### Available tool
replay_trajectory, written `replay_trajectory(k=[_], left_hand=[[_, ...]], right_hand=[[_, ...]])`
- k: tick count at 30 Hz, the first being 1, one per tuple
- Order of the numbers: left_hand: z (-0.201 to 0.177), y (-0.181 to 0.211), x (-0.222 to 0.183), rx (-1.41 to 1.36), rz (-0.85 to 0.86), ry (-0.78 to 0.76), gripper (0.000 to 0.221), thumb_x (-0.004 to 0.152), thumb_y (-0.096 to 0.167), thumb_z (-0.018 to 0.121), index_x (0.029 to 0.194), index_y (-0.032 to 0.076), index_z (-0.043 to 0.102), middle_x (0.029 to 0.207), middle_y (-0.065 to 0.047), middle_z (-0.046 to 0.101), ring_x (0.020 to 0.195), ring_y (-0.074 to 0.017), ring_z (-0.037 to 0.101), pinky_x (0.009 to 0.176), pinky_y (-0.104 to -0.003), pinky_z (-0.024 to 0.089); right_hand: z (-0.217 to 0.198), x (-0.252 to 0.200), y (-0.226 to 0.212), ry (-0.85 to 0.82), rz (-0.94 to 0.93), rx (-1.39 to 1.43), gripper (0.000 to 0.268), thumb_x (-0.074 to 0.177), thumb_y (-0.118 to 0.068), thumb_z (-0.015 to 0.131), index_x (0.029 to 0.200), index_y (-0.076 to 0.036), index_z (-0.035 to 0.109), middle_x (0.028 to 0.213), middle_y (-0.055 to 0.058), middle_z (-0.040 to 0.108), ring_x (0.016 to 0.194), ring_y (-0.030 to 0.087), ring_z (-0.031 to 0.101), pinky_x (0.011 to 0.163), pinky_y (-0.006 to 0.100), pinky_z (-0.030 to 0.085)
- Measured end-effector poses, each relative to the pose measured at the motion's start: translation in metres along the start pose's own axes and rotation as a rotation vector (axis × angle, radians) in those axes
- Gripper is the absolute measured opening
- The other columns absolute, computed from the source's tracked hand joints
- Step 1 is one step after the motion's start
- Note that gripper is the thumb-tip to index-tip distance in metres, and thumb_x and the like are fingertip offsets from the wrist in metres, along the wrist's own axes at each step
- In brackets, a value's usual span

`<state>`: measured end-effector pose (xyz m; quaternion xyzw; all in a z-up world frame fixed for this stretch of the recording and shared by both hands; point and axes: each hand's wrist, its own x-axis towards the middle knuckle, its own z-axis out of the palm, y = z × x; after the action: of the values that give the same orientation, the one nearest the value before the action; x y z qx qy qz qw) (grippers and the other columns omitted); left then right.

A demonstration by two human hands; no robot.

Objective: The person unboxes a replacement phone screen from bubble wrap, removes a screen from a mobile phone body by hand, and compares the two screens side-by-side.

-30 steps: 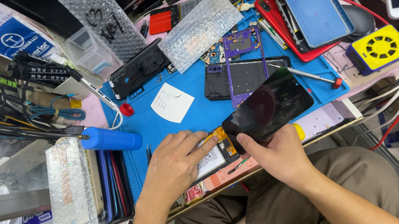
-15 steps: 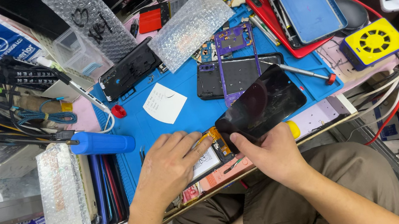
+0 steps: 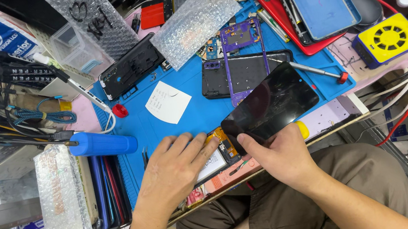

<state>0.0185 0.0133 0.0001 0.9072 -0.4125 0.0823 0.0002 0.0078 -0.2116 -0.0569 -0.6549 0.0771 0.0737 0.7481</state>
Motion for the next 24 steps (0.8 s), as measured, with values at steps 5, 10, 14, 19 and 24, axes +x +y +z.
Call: replay_trajectory(k=[5,10,14,19,24], left_hand=[[0.002,0.002,-0.001,0.102,0.031,-0.042,0.052,0.082,0.014,0.06,0.133,0.008,0.065,0.128,-0.007,0.064,0.111,-0.023,0.06,0.089,-0.039,0.048],[0.005,0.001,-0.005,-0.047,-0.074,0.02,0.053,0.076,0.008,0.066,0.129,0.015,0.071,0.125,-0.003,0.067,0.107,-0.0239,0.062,0.086,-0.039,0.049],[0.008,0.01,0.003,-0.381,-0.382,0.174,0.033,0.083,0.004,0.069,0.111,0.017,0.079,0.114,0.003,0.074,0.102,-0.0201,0.068,0.087,-0.034,0.055],[0.004,0.014,0.016,-0.53,-0.456,0.205,0.023,0.082,0.015,0.077,0.105,0.009,0.078,0.107,-0.004,0.072,0.098,-0.0242,0.067,0.084,-0.035,0.054],[0.001,0.013,0.026,-0.527,-0.448,0.177,0.02,0.079,0.019,0.08,0.096,0.009,0.077,0.1,-0.004,0.07,0.094,-0.0252,0.066,0.083,-0.037,0.052]], right_hand=[[-0.001,0.0,0.001,-0.004,-0.025,-0.041,0.016,0.087,-0.002,0.073,0.099,0.008,0.07,0.084,0.011,0.077,0.065,0.013,0.074,0.054,0.028,0.061],[0.001,-0.001,0.0,-0.006,-0.042,0.028,0.017,0.086,-0.001,0.072,0.101,0.007,0.068,0.087,0.008,0.077,0.068,0.012,0.074,0.056,0.027,0.063],[0.002,-0.001,0.002,-0.01,-0.023,0.064,0.015,0.087,0.0,0.073,0.099,0.007,0.07,0.086,0.008,0.076,0.069,0.01,0.072,0.058,0.027,0.062],[-0.002,-0.002,0.006,-0.017,-0.034,0.069,0.017,0.086,0.001,0.072,0.103,0.004,0.07,0.089,0.007,0.076,0.072,0.01,0.072,0.058,0.026,0.059],[-0.001,-0.002,0.009,-0.042,-0.187,0.116,0.02,0.086,0.001,0.072,0.105,0.001,0.068,0.095,0.004,0.073,0.081,0.007,0.069,0.068,0.023,0.058]])
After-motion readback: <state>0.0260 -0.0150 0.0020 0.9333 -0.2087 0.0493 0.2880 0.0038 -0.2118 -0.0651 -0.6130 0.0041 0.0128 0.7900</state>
